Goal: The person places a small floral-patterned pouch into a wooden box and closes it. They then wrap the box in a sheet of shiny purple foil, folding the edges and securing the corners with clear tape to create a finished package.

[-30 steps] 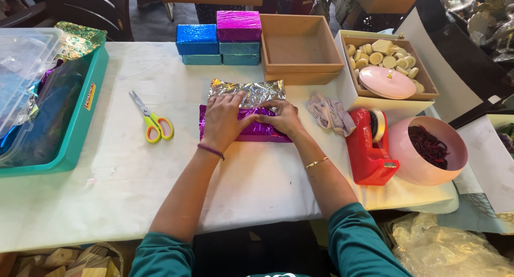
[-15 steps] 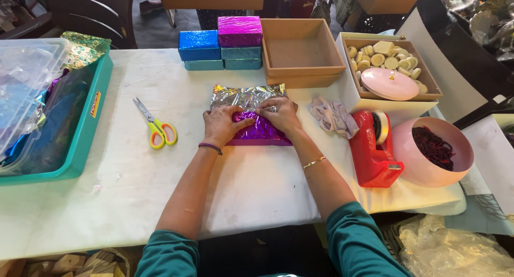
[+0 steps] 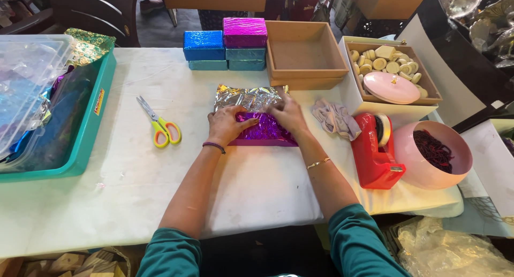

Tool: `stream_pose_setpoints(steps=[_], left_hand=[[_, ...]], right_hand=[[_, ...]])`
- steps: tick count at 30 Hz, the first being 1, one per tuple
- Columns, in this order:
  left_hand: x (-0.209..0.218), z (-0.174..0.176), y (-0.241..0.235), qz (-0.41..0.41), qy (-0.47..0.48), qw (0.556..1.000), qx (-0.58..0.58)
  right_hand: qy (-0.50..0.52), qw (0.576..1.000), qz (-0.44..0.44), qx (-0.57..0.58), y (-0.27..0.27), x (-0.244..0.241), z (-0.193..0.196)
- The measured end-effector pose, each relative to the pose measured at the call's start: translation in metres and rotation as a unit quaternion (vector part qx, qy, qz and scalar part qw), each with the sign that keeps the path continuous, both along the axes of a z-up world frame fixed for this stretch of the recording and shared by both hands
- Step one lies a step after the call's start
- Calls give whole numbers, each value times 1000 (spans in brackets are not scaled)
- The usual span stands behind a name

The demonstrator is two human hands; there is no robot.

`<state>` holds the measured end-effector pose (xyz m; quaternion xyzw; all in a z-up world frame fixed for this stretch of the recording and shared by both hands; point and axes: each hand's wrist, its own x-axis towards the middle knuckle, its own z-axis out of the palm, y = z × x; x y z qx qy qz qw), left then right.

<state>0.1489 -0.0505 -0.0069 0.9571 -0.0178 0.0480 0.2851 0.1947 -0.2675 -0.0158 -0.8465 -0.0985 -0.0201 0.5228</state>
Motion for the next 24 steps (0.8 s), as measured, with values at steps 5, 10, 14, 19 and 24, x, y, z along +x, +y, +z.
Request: stream_pose_setpoints(steps=[5, 10, 14, 19, 24], left_hand=[[4, -5, 1, -3, 2, 999, -34], [13, -17, 2, -8, 5, 998, -68], [21, -29, 4, -11, -17, 996, -87], [30, -36, 8, -12, -65, 991, -115], [50, -64, 27, -48, -78, 975, -202]], right_hand=[[14, 1000, 5, -5, -3, -12, 11], [16, 998, 32, -53, 7, -10, 4], [65, 997, 39, 14, 7, 2, -14], [63, 997, 32, 41, 9, 9, -27], [57, 998, 15, 22, 10, 7, -24]])
